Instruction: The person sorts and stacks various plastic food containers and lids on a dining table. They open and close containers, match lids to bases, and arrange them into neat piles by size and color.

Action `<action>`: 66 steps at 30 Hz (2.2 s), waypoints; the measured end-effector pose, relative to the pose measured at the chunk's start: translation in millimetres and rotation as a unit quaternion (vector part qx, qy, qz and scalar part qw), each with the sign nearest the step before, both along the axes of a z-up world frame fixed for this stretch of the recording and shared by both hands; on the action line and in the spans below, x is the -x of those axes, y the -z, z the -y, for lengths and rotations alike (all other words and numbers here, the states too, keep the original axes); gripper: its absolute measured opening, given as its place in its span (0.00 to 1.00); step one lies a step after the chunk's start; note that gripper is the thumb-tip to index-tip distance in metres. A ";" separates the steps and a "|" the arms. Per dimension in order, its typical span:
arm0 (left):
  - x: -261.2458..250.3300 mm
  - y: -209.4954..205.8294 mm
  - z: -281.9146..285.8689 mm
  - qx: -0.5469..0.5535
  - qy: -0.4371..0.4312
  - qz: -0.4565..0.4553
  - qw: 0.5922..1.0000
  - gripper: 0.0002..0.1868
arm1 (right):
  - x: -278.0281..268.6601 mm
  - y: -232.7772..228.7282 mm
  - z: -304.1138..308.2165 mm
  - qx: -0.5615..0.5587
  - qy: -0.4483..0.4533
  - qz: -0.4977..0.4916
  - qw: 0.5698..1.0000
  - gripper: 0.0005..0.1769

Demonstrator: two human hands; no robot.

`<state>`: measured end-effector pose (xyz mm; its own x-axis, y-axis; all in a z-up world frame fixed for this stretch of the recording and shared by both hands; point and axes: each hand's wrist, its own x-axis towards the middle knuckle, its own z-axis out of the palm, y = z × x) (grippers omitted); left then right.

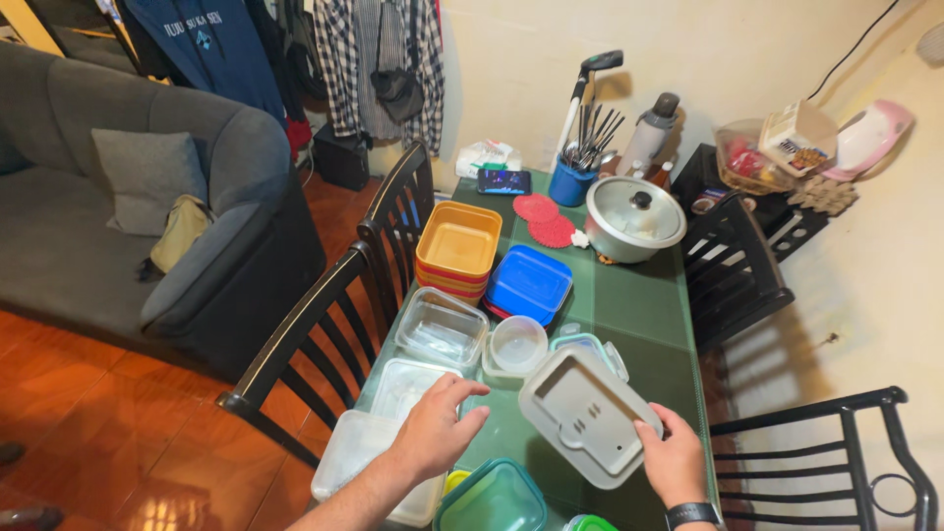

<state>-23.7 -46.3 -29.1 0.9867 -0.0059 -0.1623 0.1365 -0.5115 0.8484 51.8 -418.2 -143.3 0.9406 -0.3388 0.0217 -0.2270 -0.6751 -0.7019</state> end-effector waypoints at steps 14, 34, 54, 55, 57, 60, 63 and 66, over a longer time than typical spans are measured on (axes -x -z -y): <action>-8.1 -37.9 43.1 0.292 -0.111 0.064 0.948 0.43 | 25.3 -77.2 -101.6 -0.399 -0.062 -0.020 0.915 0.20; 10.7 -31.7 -16.7 0.397 0.004 -0.038 0.917 0.27 | 26.7 -89.5 -96.8 -0.573 -0.241 -0.143 0.770 0.24; 13.7 -63.0 -27.5 0.380 0.056 0.037 0.922 0.26 | 12.1 -122.8 -96.8 -0.439 -0.288 -0.078 0.847 0.27; 16.0 -70.4 -28.6 0.288 0.067 0.067 0.953 0.25 | 9.6 -128.6 -98.7 -0.432 -0.289 -0.054 0.853 0.27; 22.8 -85.9 -28.9 0.096 0.085 0.123 0.984 0.22 | 6.7 -142.1 -102.8 -0.415 -0.288 -0.006 0.863 0.29; 33.6 -105.7 -23.5 0.023 0.104 0.156 0.982 0.20 | 6.8 -161.3 -105.1 -0.345 -0.381 0.044 0.857 0.32; 37.5 -120.2 -24.2 -0.004 0.116 0.185 0.976 0.18 | 5.5 -172.0 -104.0 -0.337 -0.362 0.044 0.868 0.32; 36.5 -127.1 -25.0 -0.019 0.128 0.170 0.977 0.19 | 2.4 -170.3 -100.0 -0.345 -0.367 0.044 0.863 0.29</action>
<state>-60.2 -21.3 98.0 0.9508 -0.2592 0.1698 -0.2861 -0.5239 0.8023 49.4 -318.1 27.0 0.9122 0.3867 0.1353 0.1588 -0.0295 -0.9869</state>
